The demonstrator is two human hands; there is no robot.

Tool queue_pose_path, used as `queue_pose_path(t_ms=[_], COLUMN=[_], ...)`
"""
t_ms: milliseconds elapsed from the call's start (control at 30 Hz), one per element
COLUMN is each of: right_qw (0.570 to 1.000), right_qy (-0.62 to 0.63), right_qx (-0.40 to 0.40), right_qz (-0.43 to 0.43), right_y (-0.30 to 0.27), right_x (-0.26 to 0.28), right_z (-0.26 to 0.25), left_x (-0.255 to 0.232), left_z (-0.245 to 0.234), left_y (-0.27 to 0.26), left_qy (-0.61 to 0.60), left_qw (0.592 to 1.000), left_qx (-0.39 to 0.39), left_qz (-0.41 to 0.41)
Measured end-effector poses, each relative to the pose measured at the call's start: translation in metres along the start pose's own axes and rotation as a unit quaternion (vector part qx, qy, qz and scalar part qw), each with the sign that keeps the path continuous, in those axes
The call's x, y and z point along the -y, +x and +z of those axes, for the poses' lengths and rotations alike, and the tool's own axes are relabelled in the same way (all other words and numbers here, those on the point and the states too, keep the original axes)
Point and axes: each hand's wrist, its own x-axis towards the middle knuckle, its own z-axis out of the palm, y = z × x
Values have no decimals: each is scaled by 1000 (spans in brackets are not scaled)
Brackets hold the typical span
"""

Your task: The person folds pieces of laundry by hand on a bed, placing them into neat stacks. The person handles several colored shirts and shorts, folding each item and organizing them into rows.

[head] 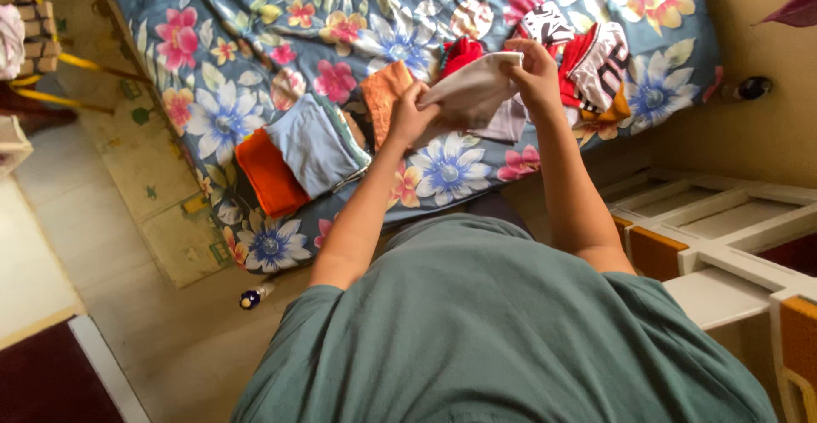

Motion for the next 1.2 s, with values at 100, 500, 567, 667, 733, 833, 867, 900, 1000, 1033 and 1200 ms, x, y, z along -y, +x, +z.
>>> queue_pose_path(t_ms=[100, 500, 567, 667, 733, 833, 867, 900, 1000, 1033, 1200], right_qw=[999, 915, 926, 963, 968, 920, 920, 958, 968, 967, 935], right_qy=[-36, -375, -314, 230, 131, -277, -277, -133, 53, 90, -306], right_qx=[-3, 109, 109, 63, 142, 201, 201, 119, 59, 84, 85], right_qz=[39, 98, 181, 127, 159, 193, 193, 225, 237, 224, 159], right_y=[1, 10, 9, 13, 19, 9, 10, 11, 11, 12, 19], right_x=[-6, 71, 86, 71, 33, -20, -33, -47, -84, -97, -141], right_z=[9, 44, 42, 43, 50, 49, 46, 46, 39, 34, 26], left_x=[-8, 59, 77, 99, 99, 104, 111, 115, 113, 109, 106], left_z=[-30, -107, -105, -89, -73, -55, -52, -53, -66, -67, -59], left_y=[-9, -8, -4, 12, 12, 10, 1, -5, -7, -7, -8], left_qy=[161, -91, -332, -639, -717, -456, -349, -237, -484, -484, -207], left_qw=[985, 980, 935, 763, 685, 850, 912, 957, 839, 839, 966], left_qx=[-51, 151, 108, 82, 102, 96, 104, 109, 93, 93, -3], left_qz=[-29, -96, -63, -49, -75, -247, -188, -125, -229, -229, -157])
